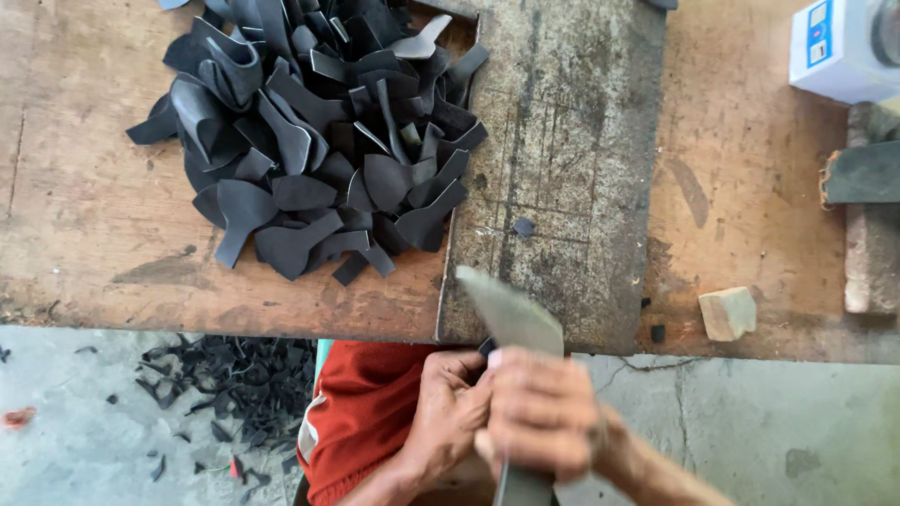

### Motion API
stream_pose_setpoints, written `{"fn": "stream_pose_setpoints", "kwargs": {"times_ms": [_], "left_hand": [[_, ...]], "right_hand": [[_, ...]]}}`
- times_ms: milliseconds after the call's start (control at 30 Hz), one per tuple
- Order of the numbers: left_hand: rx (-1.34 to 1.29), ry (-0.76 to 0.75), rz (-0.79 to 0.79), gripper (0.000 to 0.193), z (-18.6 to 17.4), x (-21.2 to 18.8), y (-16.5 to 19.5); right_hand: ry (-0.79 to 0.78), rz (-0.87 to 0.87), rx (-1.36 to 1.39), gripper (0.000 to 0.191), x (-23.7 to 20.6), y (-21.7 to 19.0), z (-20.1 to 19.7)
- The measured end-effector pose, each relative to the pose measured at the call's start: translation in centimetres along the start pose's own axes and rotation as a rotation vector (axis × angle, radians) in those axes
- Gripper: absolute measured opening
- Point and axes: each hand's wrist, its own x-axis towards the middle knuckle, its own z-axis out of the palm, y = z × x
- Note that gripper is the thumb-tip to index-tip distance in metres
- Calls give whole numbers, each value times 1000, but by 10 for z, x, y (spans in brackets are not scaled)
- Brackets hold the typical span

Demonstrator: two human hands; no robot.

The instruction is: The person trims the edges of small black rubber pieces with a curved knife, holding each piece against a worn wooden board and shaving off excess material, then tosses trimmed pieces onto a growing pile and discards scraps to the floor. The person occasionally reaches into the pile to pick up the next piece and continues trimming.

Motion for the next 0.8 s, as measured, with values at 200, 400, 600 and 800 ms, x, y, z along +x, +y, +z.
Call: {"fn": "stream_pose_setpoints", "kwargs": {"times_ms": [200,400,600,800], "left_hand": [[120,43,-96,31,-1,-11,28],[-2,24,-184,24,-1,-18,60],[181,-38,-86,17,17,-11,83],[579,-196,-79,25,50,25,122]], "right_hand": [[14,136,-18,21,2,13,-27],[78,261,-176,13,-10,-7,-36],[237,195,-154,15,-25,-13,-26],[291,191,-68,19,-76,1,-10]]}}
